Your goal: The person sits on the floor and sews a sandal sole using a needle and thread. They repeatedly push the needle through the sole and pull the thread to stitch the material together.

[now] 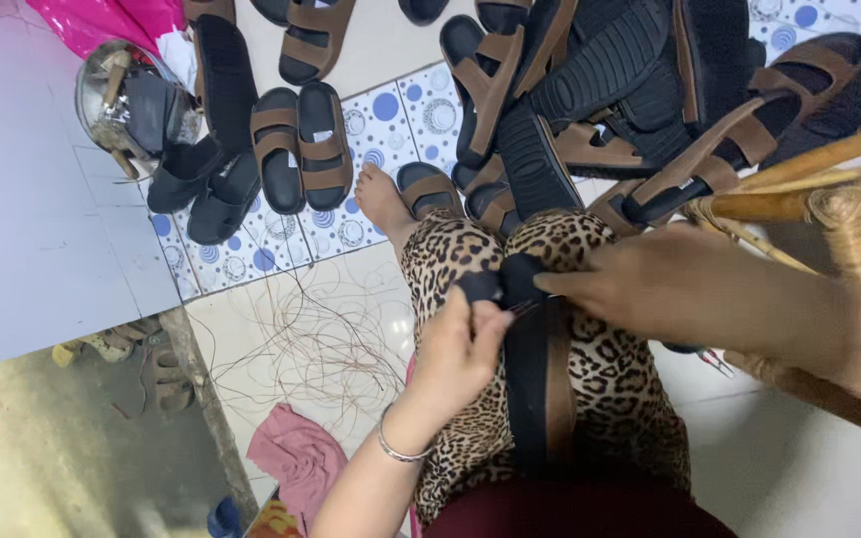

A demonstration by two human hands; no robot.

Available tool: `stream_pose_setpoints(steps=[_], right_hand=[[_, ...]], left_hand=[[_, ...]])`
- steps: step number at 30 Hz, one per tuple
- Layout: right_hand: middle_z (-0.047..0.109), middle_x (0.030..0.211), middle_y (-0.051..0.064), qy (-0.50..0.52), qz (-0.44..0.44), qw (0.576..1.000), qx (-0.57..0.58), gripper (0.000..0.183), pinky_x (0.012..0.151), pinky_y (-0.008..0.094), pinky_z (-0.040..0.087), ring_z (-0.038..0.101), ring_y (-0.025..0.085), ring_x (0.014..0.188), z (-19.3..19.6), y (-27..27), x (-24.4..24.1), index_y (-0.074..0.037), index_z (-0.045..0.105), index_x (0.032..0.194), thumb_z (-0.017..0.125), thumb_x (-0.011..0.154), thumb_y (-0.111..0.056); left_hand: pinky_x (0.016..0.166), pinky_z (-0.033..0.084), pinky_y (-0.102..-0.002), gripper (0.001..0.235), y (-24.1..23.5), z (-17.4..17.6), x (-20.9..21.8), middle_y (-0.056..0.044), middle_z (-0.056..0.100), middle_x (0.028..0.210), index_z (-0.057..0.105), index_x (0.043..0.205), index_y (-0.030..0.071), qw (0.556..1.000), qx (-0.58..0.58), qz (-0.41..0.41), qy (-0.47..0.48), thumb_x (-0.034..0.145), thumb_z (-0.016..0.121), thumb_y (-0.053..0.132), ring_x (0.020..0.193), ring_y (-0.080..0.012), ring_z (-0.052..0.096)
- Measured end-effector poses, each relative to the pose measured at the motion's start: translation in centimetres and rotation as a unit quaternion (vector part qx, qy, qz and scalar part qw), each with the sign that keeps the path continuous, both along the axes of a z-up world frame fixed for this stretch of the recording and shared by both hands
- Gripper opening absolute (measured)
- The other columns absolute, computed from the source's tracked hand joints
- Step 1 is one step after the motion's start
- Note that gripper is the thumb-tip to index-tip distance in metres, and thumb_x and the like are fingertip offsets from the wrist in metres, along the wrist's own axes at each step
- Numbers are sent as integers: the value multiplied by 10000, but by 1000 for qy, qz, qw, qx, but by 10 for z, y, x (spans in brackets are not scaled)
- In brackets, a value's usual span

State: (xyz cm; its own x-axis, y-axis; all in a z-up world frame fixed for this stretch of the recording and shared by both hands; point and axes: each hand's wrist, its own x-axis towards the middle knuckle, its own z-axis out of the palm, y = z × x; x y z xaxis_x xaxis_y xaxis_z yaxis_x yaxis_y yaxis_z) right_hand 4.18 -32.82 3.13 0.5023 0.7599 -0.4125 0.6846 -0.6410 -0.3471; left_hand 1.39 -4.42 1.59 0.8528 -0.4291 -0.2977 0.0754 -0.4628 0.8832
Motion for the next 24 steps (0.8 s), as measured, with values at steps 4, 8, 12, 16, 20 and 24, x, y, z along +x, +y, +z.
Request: stream_pose_setpoints(steps=[4, 8, 12, 16, 20, 24], right_hand=[[450, 1006, 136, -48, 68, 983, -163, 799, 750, 415, 421, 494, 278, 845, 28, -49, -1, -234, 292, 1564, 613, 847, -380], [804, 726, -9, 310, -491, 813, -33, 767, 543, 262, 271, 349, 125, 479, 51, 6, -7, -555, 659, 1425, 523, 677, -658], [654, 990, 70, 338, -459, 670, 476, 228, 390, 214, 404, 464, 73, 410, -16, 16, -34, -14, 726, 830, 651, 962, -183], [594, 774, 27, 266, -441, 708, 483, 329, 562, 249, 384, 526, 99, 635, 2, 10, -30, -71, 725, 1047, 621, 939, -364], [748, 969, 16, 133, -396, 797, 437, 182, 873, 265, 554, 723, 108, 908, 11, 30, -25, -107, 740, 789, 694, 920, -223], [741, 877, 33, 209, -406, 748, 481, 216, 925, 333, 538, 705, 152, 912, -2, 30, -25, -102, 724, 736, 699, 911, -227]], left_hand=[[574, 370, -241, 248, 25, -15, 3, 64, 426, 689, 446, 864, 164, 997, -46, 45, 46, 1009, 644, 126, 601, -89, 407], [615, 375, -197, 114, 27, -27, 0, 97, 453, 737, 609, 1121, 112, 973, -209, 78, 57, 1010, 636, 120, 649, -32, 407], [431, 423, -155, 129, 23, 4, 19, 52, 540, 739, 588, 1151, 67, 948, -300, 91, 48, 1058, 583, 157, 473, -24, 438], [728, 425, -380, 276, 11, 42, 28, -76, 558, 979, 637, 1032, 41, 951, 258, -110, -128, 1051, 516, 288, 854, -269, 557], [482, 367, -399, 248, -30, 52, -11, -18, 409, 646, 502, 716, 90, 861, 87, -255, -431, 906, 578, -49, 543, -228, 439], [451, 433, -316, 162, -53, 19, -19, -28, 519, 627, 591, 719, 116, 801, 263, -244, -479, 810, 653, -3, 507, -177, 470]])
